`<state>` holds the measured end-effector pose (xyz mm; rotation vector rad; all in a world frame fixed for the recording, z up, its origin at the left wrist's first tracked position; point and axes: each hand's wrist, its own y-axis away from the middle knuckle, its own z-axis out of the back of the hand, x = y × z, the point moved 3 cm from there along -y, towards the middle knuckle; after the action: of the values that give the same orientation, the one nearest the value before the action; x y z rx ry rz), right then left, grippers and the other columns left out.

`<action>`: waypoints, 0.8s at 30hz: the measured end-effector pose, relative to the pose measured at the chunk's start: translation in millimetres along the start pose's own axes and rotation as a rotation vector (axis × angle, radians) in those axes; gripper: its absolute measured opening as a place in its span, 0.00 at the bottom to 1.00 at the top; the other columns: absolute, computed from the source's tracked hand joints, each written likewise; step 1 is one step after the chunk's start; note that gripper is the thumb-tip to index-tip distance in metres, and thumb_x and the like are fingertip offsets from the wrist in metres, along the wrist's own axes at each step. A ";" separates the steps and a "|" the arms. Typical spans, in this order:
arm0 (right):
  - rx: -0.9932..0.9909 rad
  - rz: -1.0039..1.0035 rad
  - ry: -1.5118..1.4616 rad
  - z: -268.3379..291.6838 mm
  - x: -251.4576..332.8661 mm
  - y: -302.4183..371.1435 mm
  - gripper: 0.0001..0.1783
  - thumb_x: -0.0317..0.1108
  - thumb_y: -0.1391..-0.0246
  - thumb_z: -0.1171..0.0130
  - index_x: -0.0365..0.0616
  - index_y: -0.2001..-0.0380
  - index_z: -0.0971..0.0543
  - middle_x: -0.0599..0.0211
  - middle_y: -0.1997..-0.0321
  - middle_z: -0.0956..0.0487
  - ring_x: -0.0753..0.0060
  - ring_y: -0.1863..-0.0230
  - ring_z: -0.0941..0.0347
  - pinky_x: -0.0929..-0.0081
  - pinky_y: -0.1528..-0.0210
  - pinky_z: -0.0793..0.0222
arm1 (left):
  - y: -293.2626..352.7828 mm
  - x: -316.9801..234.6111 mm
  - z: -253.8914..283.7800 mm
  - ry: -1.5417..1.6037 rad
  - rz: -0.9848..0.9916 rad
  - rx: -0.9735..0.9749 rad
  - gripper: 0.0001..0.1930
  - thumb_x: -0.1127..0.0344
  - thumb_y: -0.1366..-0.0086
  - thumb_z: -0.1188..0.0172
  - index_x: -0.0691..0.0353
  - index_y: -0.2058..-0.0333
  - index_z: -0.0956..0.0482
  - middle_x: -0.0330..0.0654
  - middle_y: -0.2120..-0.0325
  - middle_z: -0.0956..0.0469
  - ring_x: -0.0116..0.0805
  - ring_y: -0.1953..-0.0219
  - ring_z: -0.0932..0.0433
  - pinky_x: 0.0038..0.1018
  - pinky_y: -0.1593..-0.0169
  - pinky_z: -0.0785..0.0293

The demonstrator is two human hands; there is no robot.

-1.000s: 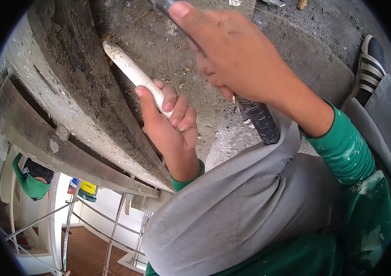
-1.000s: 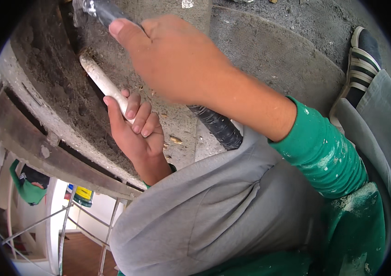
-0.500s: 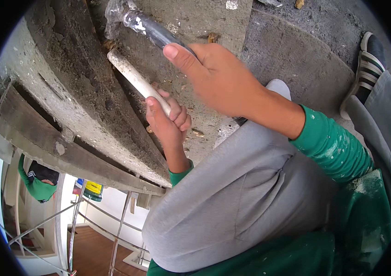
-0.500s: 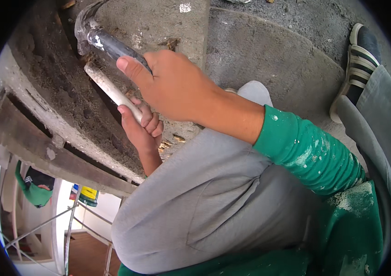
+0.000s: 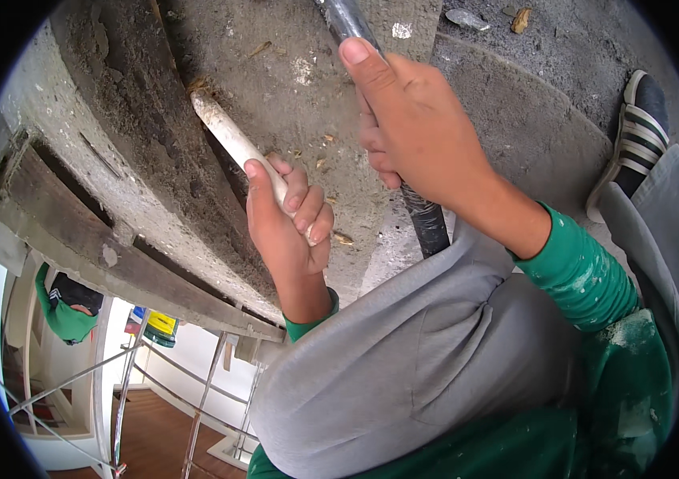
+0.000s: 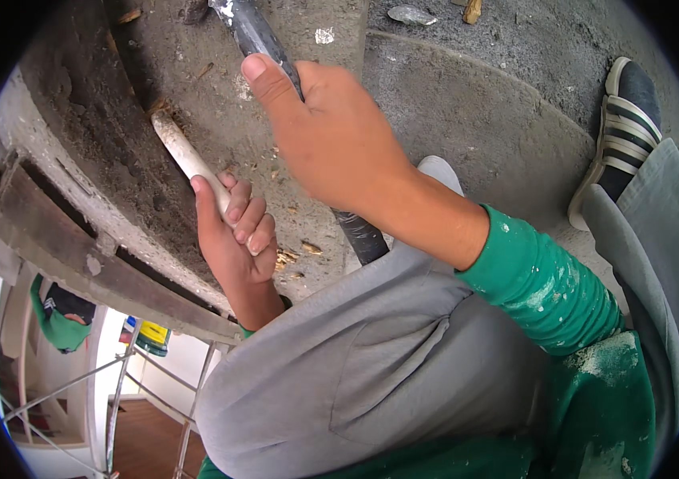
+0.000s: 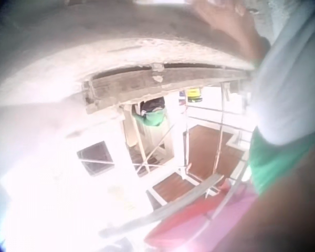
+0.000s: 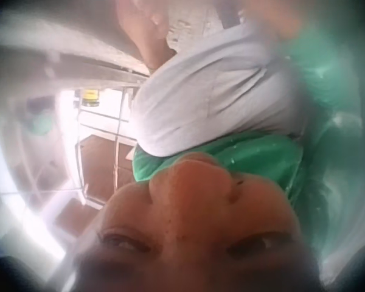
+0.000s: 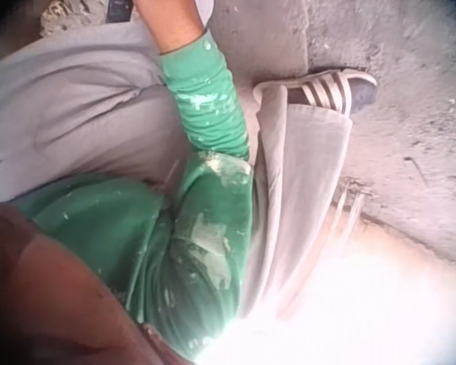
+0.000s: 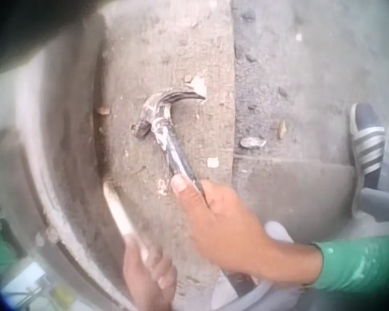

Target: The person sits on a concrete staircase and uses a hammer and a white chisel to chip away at the edge of a stair. They repeatedly strike the chisel to break off small pieces of concrete, creating debris on the stair surface.

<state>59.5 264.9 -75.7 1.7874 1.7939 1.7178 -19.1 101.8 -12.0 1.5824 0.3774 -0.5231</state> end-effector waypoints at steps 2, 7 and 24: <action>0.002 0.013 0.043 -1.1 -3.4 2.8 0.34 0.66 0.30 0.49 0.48 0.77 0.34 0.77 0.86 0.38 0.84 0.88 0.41 0.77 0.86 0.40 | -1.6 5.9 4.4 -0.437 -0.076 -0.130 0.17 0.48 0.19 0.49 0.58 0.58 0.31 0.29 0.81 0.43 0.17 0.86 0.46 0.19 0.86 0.50; 0.028 -0.015 0.052 -3.1 10.6 -0.7 0.32 0.64 0.29 0.48 0.48 0.76 0.34 0.76 0.86 0.37 0.83 0.88 0.40 0.76 0.86 0.40 | -14.0 10.5 67.5 -0.788 -0.276 -0.184 0.14 0.53 0.21 0.45 0.59 0.56 0.28 0.28 0.84 0.42 0.17 0.85 0.44 0.21 0.83 0.49; 0.019 -0.036 0.027 7.7 7.1 9.2 0.29 0.61 0.28 0.47 0.47 0.72 0.33 0.77 0.85 0.36 0.83 0.87 0.38 0.77 0.85 0.40 | -6.8 6.2 -0.8 0.471 0.122 0.227 0.18 0.51 0.22 0.44 0.63 0.62 0.31 0.32 0.80 0.35 0.18 0.83 0.37 0.18 0.84 0.36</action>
<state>68.6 271.9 -67.8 1.7370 1.8473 1.7252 -17.5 102.7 -21.0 1.9358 0.5859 -0.0931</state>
